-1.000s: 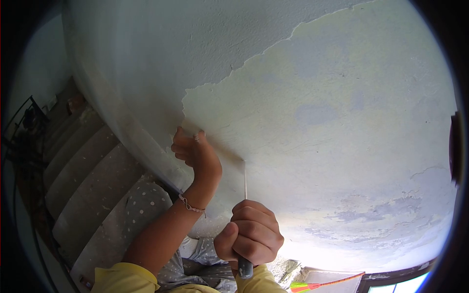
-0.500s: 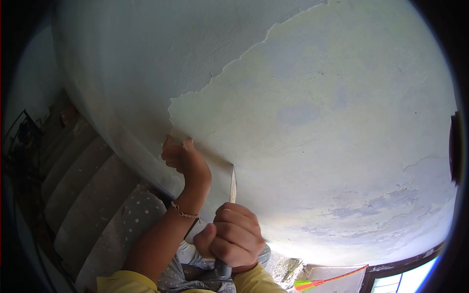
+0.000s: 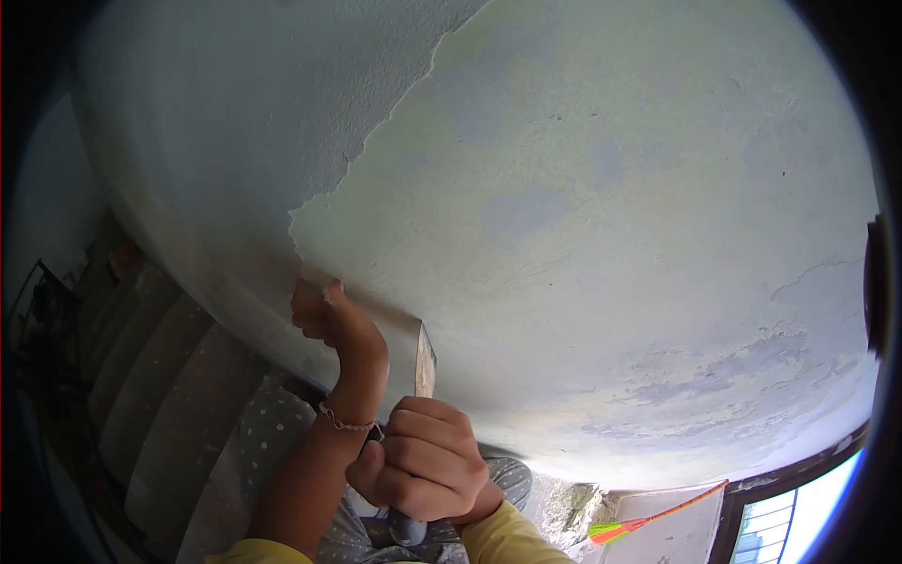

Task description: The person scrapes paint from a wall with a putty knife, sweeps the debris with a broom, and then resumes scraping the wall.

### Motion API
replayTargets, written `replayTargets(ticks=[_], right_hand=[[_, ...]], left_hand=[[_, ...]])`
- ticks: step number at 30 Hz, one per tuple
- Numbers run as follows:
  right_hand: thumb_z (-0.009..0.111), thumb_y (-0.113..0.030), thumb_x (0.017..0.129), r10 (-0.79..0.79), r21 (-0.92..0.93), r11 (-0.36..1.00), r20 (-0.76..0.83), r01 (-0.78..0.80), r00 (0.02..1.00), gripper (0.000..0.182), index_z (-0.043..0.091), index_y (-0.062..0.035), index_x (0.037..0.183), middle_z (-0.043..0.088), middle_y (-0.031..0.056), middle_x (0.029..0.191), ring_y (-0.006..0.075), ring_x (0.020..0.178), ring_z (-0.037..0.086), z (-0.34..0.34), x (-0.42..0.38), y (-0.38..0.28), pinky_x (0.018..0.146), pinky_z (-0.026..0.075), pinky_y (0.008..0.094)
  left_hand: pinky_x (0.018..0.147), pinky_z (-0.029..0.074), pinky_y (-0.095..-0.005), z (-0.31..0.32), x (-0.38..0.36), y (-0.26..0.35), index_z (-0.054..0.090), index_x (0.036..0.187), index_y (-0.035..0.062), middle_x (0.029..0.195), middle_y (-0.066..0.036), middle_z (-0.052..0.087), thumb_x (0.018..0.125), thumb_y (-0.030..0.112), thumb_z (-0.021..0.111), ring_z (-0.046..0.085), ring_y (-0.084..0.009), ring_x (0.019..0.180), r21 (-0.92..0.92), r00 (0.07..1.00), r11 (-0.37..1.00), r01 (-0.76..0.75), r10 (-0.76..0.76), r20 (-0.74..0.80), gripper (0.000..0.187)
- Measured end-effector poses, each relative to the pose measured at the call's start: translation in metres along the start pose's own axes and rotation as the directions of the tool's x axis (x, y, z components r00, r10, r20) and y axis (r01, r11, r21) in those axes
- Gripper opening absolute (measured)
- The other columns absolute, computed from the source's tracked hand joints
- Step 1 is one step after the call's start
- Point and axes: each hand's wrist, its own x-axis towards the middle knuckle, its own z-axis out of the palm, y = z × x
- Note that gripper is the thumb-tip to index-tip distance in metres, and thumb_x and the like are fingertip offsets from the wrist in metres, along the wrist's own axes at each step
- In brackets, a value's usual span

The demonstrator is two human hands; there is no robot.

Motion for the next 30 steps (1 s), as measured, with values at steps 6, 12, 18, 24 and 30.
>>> replayTargets(ticks=[6, 12, 18, 24, 30], right_hand=[[0.054, 0.013, 0.073, 0.02, 0.002, 1.0, 0.004, -0.02, 1.0, 0.021, 0.043, -0.0046, 0.07, 0.041, 0.0013, 0.051, 0.0167, 0.04, 0.039, -0.012, 0.001, -0.004, 0.039, 0.039, 0.0294], [0.058, 0.013, 0.071, 0.081, 0.158, 0.986, -0.233, -0.045, 0.969, 0.018, 0.047, -0.0013, 0.067, 0.047, 0.0054, 0.05, 0.0179, 0.039, 0.042, -0.034, 0.003, -0.019, 0.044, 0.047, 0.033], [0.056, 0.015, 0.073, 0.108, 0.123, 0.986, 0.024, -0.11, 0.994, 0.021, 0.044, -0.0029, 0.07, 0.046, 0.0034, 0.054, 0.0185, 0.042, 0.043, -0.017, 0.001, -0.001, 0.041, 0.043, 0.0322], [0.059, 0.01, 0.073, 0.19, 0.076, 0.979, -0.02, -0.188, 0.982, 0.021, 0.045, -0.0049, 0.072, 0.05, 0.0037, 0.058, 0.0211, 0.049, 0.05, -0.019, -0.013, -0.015, 0.052, 0.051, 0.0343], [0.054, 0.006, 0.08, 0.107, -0.021, 0.994, -0.136, -0.111, 0.985, 0.024, 0.038, -0.0058, 0.067, 0.045, 0.0023, 0.047, 0.0143, 0.037, 0.042, 0.001, -0.012, -0.01, 0.039, 0.046, 0.0289]], left_hand=[[0.102, 0.029, -0.05, 0.003, -0.004, 0.0, 0.028, 0.14, -0.0017, 0.136, -0.024, 0.027, 0.088, 0.033, 0.042, 0.027, -0.0377, 0.126, -0.036, 0.998, 0.999, -0.011, 0.009, -0.056, 0.064], [0.104, 0.026, -0.0489, 0.007, -0.005, -0.003, 0.026, 0.143, 0.002, 0.137, -0.022, 0.026, 0.09, 0.031, 0.041, 0.026, -0.0358, 0.127, -0.05, 0.997, 0.999, -0.005, 0.001, -0.075, 0.062], [0.105, 0.023, -0.0462, 0.01, -0.013, 0.004, 0.022, 0.145, 0.0017, 0.135, -0.02, 0.027, 0.092, 0.031, 0.037, 0.028, -0.0325, 0.124, -0.082, 0.994, 0.997, -0.015, 0.006, -0.111, 0.062], [0.107, 0.019, -0.0462, 0.01, -0.013, -0.002, 0.019, 0.146, 0.001, 0.136, -0.021, 0.024, 0.096, 0.043, 0.032, 0.025, -0.0316, 0.126, -0.119, 0.994, 0.992, -0.046, 0.033, -0.108, 0.067], [0.11, 0.01, -0.0497, 0.022, -0.029, -0.016, 0.016, 0.146, -0.0032, 0.139, -0.023, 0.019, 0.094, 0.068, 0.016, 0.016, -0.0348, 0.133, -0.067, 0.956, 0.957, -0.281, 0.273, -0.111, 0.089]])
